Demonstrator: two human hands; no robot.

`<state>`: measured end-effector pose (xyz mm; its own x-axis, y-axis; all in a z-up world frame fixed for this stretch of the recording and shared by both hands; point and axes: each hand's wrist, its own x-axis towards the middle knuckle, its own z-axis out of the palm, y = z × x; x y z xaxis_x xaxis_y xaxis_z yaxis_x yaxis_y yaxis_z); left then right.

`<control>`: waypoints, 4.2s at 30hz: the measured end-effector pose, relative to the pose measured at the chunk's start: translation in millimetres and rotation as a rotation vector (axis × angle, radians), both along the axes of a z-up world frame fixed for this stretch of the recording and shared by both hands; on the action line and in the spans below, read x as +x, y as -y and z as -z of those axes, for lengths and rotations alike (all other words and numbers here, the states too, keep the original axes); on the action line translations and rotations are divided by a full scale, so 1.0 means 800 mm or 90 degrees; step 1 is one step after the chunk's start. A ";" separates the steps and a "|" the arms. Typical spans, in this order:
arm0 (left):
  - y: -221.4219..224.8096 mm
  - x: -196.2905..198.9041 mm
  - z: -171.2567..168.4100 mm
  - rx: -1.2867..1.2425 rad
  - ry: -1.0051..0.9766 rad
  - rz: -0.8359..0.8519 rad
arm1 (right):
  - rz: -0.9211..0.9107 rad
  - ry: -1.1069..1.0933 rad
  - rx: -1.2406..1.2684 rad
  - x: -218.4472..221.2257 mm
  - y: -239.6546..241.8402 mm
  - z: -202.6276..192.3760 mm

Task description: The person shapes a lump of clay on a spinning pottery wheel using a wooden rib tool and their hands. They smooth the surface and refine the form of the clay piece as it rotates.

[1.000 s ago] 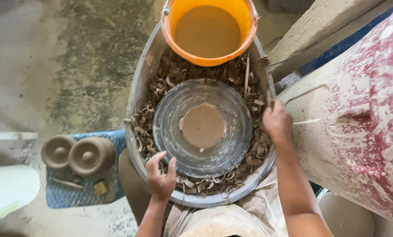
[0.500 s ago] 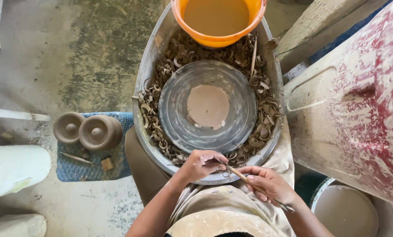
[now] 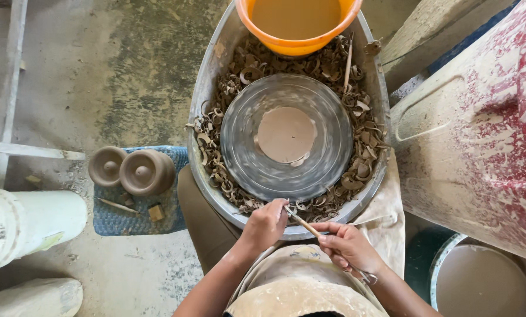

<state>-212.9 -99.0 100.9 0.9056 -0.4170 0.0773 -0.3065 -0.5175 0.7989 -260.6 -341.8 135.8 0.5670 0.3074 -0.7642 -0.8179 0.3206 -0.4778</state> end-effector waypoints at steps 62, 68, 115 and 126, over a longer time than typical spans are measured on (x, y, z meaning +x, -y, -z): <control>0.122 0.069 0.052 -0.039 0.144 -0.318 | 0.071 0.461 -0.523 0.047 -0.062 0.156; 0.129 0.061 0.079 -0.237 -0.258 -0.382 | 0.057 0.479 -0.530 0.056 -0.064 0.136; 0.132 0.058 0.070 -0.197 -0.366 -0.411 | 0.050 0.444 -0.510 0.050 -0.067 0.138; 0.124 0.065 0.062 -0.174 -0.391 -0.346 | -0.048 0.303 -0.536 0.057 -0.066 0.127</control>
